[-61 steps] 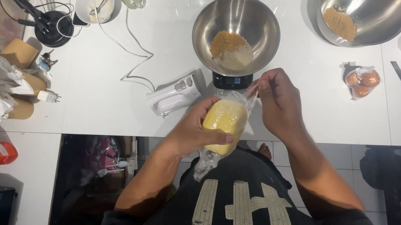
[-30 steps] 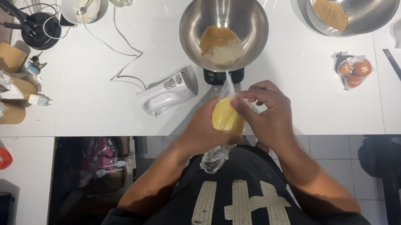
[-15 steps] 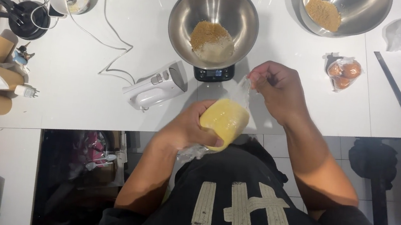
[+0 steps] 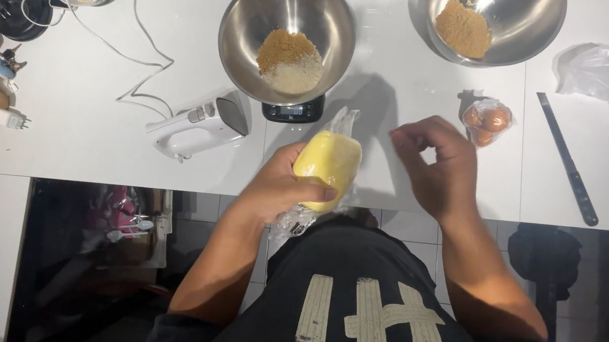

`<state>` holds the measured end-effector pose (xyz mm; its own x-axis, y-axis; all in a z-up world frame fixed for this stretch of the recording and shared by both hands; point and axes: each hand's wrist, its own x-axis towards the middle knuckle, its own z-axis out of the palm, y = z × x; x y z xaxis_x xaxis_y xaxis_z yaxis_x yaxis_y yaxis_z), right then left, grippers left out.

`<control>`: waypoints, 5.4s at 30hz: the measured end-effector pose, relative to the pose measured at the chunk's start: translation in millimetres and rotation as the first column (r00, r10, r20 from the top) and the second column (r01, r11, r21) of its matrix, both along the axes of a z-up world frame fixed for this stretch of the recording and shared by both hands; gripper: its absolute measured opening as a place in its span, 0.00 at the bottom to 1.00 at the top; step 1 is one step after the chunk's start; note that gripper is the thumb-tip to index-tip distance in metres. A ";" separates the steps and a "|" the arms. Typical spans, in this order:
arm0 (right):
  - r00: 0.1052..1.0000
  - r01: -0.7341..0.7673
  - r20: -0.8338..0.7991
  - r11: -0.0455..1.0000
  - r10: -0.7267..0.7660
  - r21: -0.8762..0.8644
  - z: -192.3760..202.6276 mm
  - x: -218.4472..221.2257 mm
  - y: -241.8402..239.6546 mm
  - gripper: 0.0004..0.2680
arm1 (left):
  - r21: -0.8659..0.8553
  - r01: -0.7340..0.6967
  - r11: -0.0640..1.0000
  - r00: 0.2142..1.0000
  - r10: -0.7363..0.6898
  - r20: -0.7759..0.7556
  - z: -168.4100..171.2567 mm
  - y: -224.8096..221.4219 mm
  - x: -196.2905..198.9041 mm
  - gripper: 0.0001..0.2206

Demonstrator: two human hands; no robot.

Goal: The person unwraps a block of butter, weighs ingredients in bowls using a digital scale, plugs in a hand mixer, and then carefully wraps the butter block in plastic film.

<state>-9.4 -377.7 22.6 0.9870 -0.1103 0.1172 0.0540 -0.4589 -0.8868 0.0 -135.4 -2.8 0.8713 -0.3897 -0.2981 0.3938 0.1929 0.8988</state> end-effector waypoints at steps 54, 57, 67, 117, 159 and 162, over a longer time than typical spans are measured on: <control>0.994 0.014 0.097 0.922 -0.056 0.387 -23.1 -20.7 12.5 0.08 | -0.275 -0.109 0.955 0.977 0.051 -0.209 -12.5 -44.8 26.2 0.28; 0.988 -0.017 0.149 0.950 -0.031 0.312 -42.9 -39.1 22.5 0.16 | -0.372 -0.195 0.908 0.974 0.134 -0.182 -17.8 -57.0 25.4 0.25; 0.997 0.041 0.043 0.955 -0.056 0.292 -11.7 -37.6 26.2 0.05 | -0.342 -0.224 0.913 0.969 0.245 0.021 -22.3 -74.1 24.4 0.25; 0.992 -0.125 -0.002 0.977 0.128 0.173 -7.8 3.2 21.0 0.06 | -0.532 -0.289 0.796 0.945 0.148 -0.292 -142.0 -54.6 46.1 0.40; 0.870 0.211 -0.479 0.966 -0.116 0.149 -145.2 -10.9 -116.0 0.09 | 0.296 0.133 0.946 0.977 -0.075 -0.199 -127.5 -121.1 99.5 0.29; 0.840 0.259 -0.509 0.963 -0.186 0.076 -165.7 -32.7 -133.4 0.09 | 0.396 0.243 0.886 0.969 -0.207 -0.133 -190.4 -144.5 117.5 0.28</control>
<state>-42.1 -511.1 -143.1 0.8567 -0.3124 -0.4104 -0.4955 -0.2781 -0.8229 117.5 -279.9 -193.2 0.7389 -0.4014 -0.5412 0.4610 -0.2846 0.8405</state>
